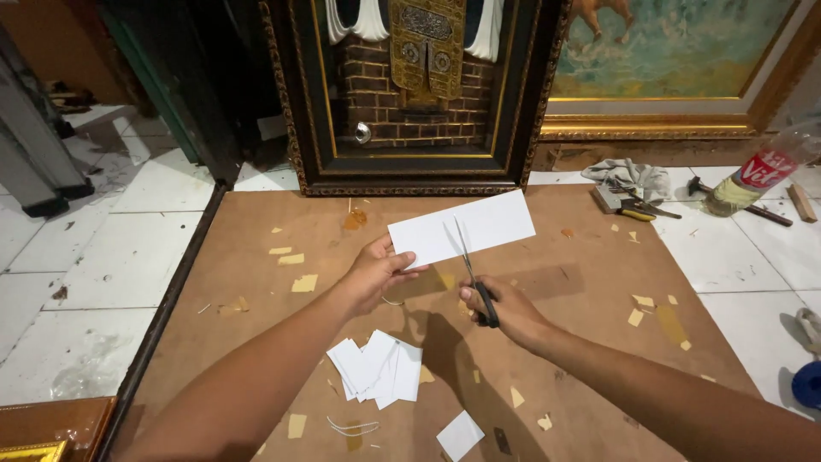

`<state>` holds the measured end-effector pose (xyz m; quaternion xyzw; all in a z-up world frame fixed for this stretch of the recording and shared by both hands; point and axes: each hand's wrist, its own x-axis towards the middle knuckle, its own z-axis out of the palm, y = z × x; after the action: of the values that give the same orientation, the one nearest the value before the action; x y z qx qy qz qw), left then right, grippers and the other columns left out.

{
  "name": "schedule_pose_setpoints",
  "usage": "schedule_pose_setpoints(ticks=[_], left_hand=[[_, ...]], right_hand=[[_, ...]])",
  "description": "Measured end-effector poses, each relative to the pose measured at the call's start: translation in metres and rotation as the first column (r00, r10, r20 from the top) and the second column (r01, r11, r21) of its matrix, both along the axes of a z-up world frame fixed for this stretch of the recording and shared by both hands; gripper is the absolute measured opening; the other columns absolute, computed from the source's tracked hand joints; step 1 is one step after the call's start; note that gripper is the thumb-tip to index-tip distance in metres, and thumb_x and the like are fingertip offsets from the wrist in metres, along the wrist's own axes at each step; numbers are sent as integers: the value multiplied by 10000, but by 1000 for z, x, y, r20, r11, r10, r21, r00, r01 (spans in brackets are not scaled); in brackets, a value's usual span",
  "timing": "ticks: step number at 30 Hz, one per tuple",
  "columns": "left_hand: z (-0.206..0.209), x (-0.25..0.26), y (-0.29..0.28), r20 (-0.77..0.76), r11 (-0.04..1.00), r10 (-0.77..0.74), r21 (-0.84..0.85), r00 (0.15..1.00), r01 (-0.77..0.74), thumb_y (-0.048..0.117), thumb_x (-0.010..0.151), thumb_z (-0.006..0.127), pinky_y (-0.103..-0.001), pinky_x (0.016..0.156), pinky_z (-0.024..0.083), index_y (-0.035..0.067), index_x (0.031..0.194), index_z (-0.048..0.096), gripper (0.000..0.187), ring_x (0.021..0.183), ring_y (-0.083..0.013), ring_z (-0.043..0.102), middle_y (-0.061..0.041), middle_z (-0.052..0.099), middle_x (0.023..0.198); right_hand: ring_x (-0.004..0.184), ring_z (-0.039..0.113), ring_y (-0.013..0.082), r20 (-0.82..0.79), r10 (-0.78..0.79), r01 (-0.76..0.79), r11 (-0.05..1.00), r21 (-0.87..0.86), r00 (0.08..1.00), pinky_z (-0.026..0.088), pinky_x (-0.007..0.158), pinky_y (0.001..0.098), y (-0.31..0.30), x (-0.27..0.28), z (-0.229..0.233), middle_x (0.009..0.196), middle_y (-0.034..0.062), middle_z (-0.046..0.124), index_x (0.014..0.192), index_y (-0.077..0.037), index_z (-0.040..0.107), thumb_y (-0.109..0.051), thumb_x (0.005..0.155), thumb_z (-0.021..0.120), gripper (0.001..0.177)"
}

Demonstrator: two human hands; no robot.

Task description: Using scissors to cut and trim small pieces of white paper on a work surface.

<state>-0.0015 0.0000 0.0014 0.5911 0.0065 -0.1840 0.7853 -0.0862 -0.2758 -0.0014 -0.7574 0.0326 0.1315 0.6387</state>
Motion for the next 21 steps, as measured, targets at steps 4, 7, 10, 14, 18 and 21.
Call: schedule_pose_setpoints(ticks=[4, 7, 10, 14, 18, 21], left_hand=[[2, 0, 2, -1, 1000, 7, -1, 1000, -7, -6, 1029, 739, -464, 982, 689, -15, 1616, 519, 627, 1121, -382, 828, -243, 776, 1323], [5, -5, 3, -5, 1000, 12, 12, 1000, -12, -10, 1030, 729, -457, 985, 687, -25, 1633, 498, 646, 1133, -380, 824, -242, 770, 1322], [8, -4, 2, -23, 999, 0, 34, 1000, 0, -13, 1039, 720, -454, 989, 683, -11, 1642, 501, 642, 1138, -387, 823, -257, 770, 1338], [17, -9, 0, -9, 999, -15, 49, 1000, 15, -12, 1041, 703, -431, 988, 688, -30, 1641, 489, 637, 1126, -358, 828, -242, 771, 1326], [16, -10, 1, -13, 999, -14, 38, 1000, 14, -11, 1045, 710, -440, 990, 682, -41, 1641, 487, 637, 1136, -363, 826, -232, 758, 1338], [17, -12, 2, -9, 999, -17, 45, 1000, 17, -10, 1049, 703, -440, 990, 683, -39, 1643, 487, 632, 1136, -364, 826, -231, 760, 1340]], right_hand=[[857, 791, 282, 12, -12, 12, 1000, 7, 1000, 697, 785, 389, 3, -3, 3, 974, 231, 730, 1419, 83, 713, -462, 954, 872, 734], [852, 789, 290, 9, -4, 4, 1000, -7, 1000, 697, 769, 395, 1, -5, 4, 969, 234, 725, 1420, 87, 715, -459, 952, 883, 739], [846, 797, 288, 6, -10, 10, 1000, -7, 1000, 699, 774, 393, -1, -5, 2, 964, 238, 736, 1408, 80, 724, -477, 945, 888, 742], [848, 800, 299, 13, 8, -7, 999, -44, 1000, 697, 787, 404, 0, -4, 3, 982, 256, 746, 1448, 94, 698, -519, 961, 868, 800], [825, 797, 287, 26, -13, 14, 999, -42, 1000, 697, 761, 388, -1, -4, -2, 966, 248, 752, 1429, 83, 717, -466, 971, 855, 728], [813, 806, 295, 34, -13, 15, 998, -60, 999, 698, 748, 400, -1, -5, -4, 960, 255, 763, 1422, 81, 725, -458, 970, 858, 716]])
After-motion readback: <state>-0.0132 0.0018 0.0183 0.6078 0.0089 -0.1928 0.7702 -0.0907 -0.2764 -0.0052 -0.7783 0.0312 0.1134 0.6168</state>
